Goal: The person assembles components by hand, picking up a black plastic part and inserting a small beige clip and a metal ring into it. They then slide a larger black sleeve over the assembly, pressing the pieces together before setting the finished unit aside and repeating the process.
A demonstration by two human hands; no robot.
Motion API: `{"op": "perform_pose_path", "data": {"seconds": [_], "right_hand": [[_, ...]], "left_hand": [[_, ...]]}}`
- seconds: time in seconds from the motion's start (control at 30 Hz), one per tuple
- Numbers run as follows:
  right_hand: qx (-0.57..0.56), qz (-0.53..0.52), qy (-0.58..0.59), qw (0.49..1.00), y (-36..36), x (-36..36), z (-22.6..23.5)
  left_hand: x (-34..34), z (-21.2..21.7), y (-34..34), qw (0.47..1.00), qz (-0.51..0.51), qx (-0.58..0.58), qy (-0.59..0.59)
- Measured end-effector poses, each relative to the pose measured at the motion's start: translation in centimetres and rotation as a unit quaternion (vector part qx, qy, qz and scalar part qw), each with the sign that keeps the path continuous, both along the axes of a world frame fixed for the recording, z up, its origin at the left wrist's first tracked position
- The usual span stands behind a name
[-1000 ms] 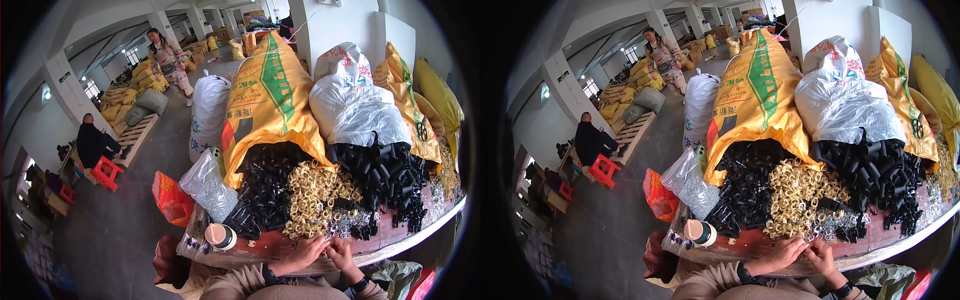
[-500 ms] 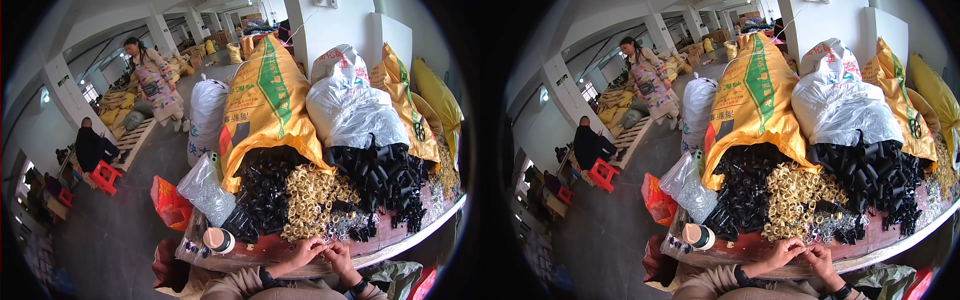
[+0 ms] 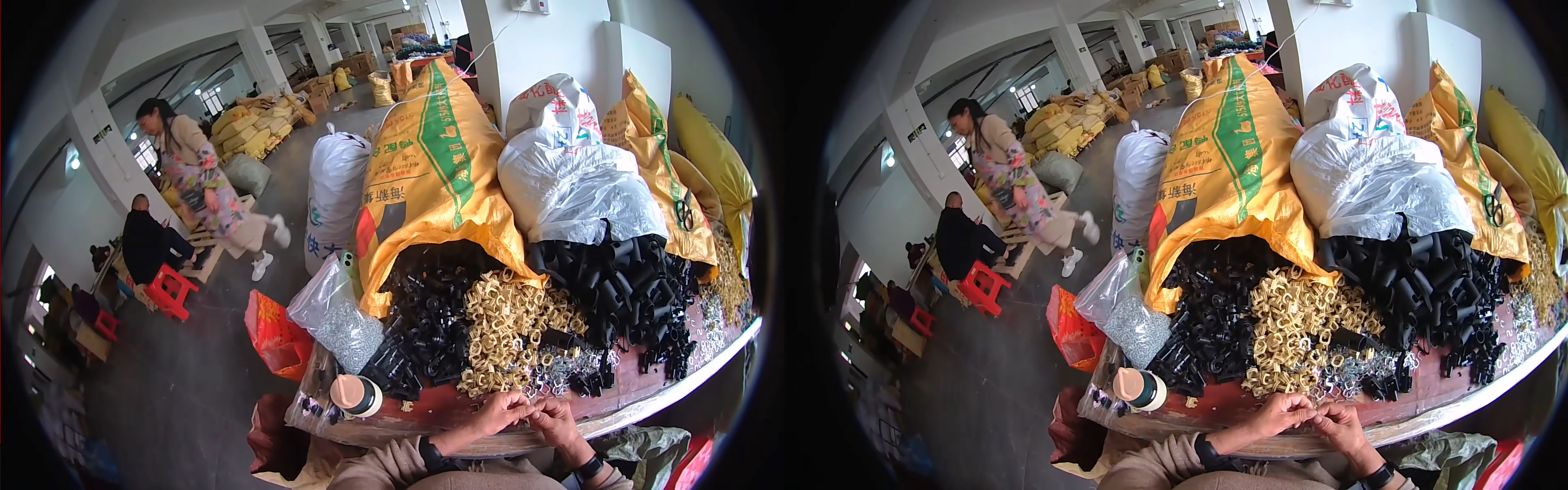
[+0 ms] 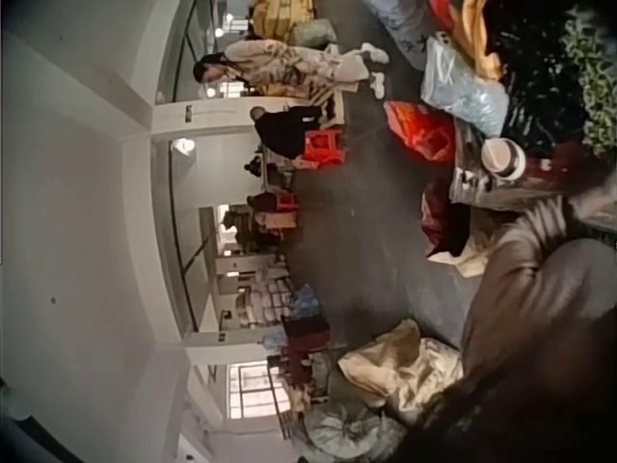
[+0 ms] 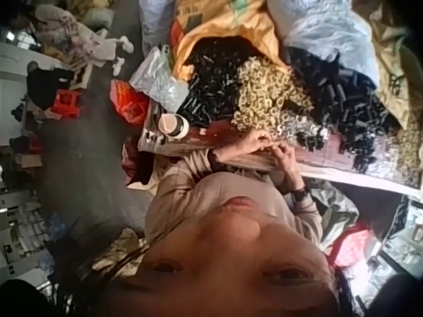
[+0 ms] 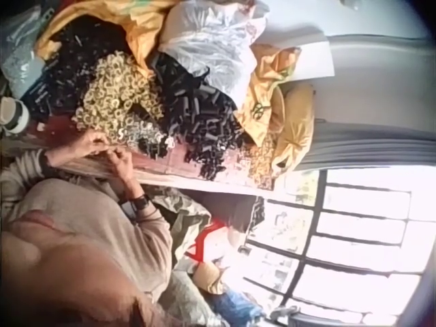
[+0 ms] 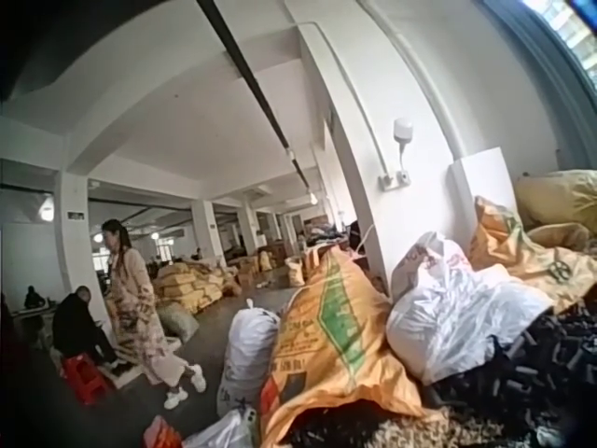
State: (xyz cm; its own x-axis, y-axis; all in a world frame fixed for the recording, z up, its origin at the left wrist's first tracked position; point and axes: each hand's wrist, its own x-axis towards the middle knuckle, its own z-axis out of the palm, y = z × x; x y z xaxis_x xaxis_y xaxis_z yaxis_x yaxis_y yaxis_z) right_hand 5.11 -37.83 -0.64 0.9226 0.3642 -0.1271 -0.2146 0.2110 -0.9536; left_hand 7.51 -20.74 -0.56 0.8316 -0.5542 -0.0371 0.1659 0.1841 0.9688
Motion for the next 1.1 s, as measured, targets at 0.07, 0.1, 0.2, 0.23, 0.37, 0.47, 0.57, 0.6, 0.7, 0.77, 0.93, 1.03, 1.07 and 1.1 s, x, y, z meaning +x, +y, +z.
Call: {"op": "perform_pose_path", "data": {"seconds": [0.07,0.1,0.2,0.23,0.37,0.47,0.57,0.6,0.7,0.77,0.93,1.03,1.07,1.1], "right_hand": [[0.000,0.006,-0.017,1.000,-0.1,0.2,-0.2],[0.000,0.006,-0.017,1.000,-0.1,0.2,-0.2],[-0.035,-0.018,-0.049,0.998,0.3,0.1,0.2],[-0.035,-0.019,-0.050,0.998,0.5,0.2,0.2],[-0.087,-0.056,-0.136,0.985,0.8,-0.3,0.0],[0.269,-0.062,0.177,0.945,0.2,-0.1,-0.3],[0.192,-0.046,0.169,0.966,-0.5,1.0,-1.1],[0.129,-0.055,0.140,0.980,-0.7,0.9,-1.1],[0.000,-0.055,0.095,0.994,-0.5,1.1,0.8],[-0.070,-0.077,0.022,0.994,-1.0,0.9,-0.6],[-0.249,-0.057,-0.107,0.961,-1.8,0.8,1.2],[-0.263,-0.047,-0.107,0.958,-2.1,0.5,0.3],[-0.269,-0.041,-0.111,0.956,-2.2,0.5,0.0],[-0.269,-0.042,-0.108,0.956,-2.1,0.5,-0.2]], "left_hand": [[0.0,0.0,0.0,1.000,-0.005,0.007,0.004],[0.1,-0.3,0.1,1.000,-0.006,0.008,0.010],[-0.1,-0.9,0.1,1.000,-0.008,0.009,0.021],[-0.1,-0.9,0.1,1.000,0.000,0.009,0.027],[-0.7,-1.3,-0.4,0.998,0.044,0.043,-0.035],[-1.2,-1.4,-0.8,0.974,0.088,0.107,-0.179],[-1.2,-0.3,-0.4,0.900,0.101,0.270,-0.328],[-1.3,-0.1,-0.5,0.892,0.091,0.304,-0.321],[-0.8,1.4,-0.2,0.858,0.102,0.354,-0.359],[0.0,1.3,0.3,0.886,0.123,0.300,-0.332],[3.1,3.6,4.3,0.787,0.297,0.403,-0.362],[4.3,3.7,6.2,0.728,0.313,0.495,-0.355],[4.6,3.3,6.5,0.696,0.301,0.553,-0.345],[4.8,3.1,6.8,0.697,0.298,0.554,-0.344]]}}
